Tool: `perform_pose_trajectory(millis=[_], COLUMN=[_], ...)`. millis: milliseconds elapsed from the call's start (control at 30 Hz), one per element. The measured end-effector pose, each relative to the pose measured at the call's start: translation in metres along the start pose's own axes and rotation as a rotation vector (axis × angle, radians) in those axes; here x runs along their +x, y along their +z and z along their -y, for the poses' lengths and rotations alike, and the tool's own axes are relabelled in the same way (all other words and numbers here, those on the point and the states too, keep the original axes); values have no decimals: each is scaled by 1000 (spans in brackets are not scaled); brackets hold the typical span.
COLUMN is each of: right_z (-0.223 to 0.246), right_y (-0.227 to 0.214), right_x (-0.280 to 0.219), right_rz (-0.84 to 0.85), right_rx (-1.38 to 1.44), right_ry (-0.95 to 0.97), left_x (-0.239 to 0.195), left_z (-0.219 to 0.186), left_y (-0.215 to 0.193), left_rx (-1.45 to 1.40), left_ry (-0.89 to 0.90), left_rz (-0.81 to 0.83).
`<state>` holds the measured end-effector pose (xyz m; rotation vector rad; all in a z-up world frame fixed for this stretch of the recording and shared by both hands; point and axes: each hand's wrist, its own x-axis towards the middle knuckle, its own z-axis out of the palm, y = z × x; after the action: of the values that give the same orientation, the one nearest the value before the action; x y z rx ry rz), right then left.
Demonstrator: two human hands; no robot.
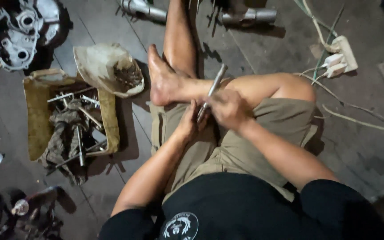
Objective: Using a T-wrench to manipulate a component on a motorcycle engine block while sitting on the floor.
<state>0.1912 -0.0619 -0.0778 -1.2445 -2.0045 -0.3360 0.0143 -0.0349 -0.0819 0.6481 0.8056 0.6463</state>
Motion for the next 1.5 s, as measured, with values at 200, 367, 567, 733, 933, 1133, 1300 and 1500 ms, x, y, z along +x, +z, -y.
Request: perform_pose_trajectory(millis=[200,367,567,733,933,1133,1300,1500], right_z=[6,-40,-2,-6,-7,-23,11,-5], right_y=[-2,-3,6,-5,-10,-5,-3,-22], right_x=[0,4,5,-3,-5,-1,0,21], right_rz=[-58,-106,-182,-95,-51,-58,-106,-110], right_rx=[294,-24,-446,-178,-11,39,1,-59], right_ry=[416,283,223,54,195,276,43,220], left_x=[6,0,5,22,-7,7,10,6], left_z=[0,-12,-11,11,-14,-4,-3,-9], left_y=[4,12,0,-20,7,-4,-4,-1], left_rx=[-73,-57,38,59,136,48,49,212], left_ry=[18,180,237,259,241,245,280,305], left_rz=[14,187,224,283,208,253,228,284])
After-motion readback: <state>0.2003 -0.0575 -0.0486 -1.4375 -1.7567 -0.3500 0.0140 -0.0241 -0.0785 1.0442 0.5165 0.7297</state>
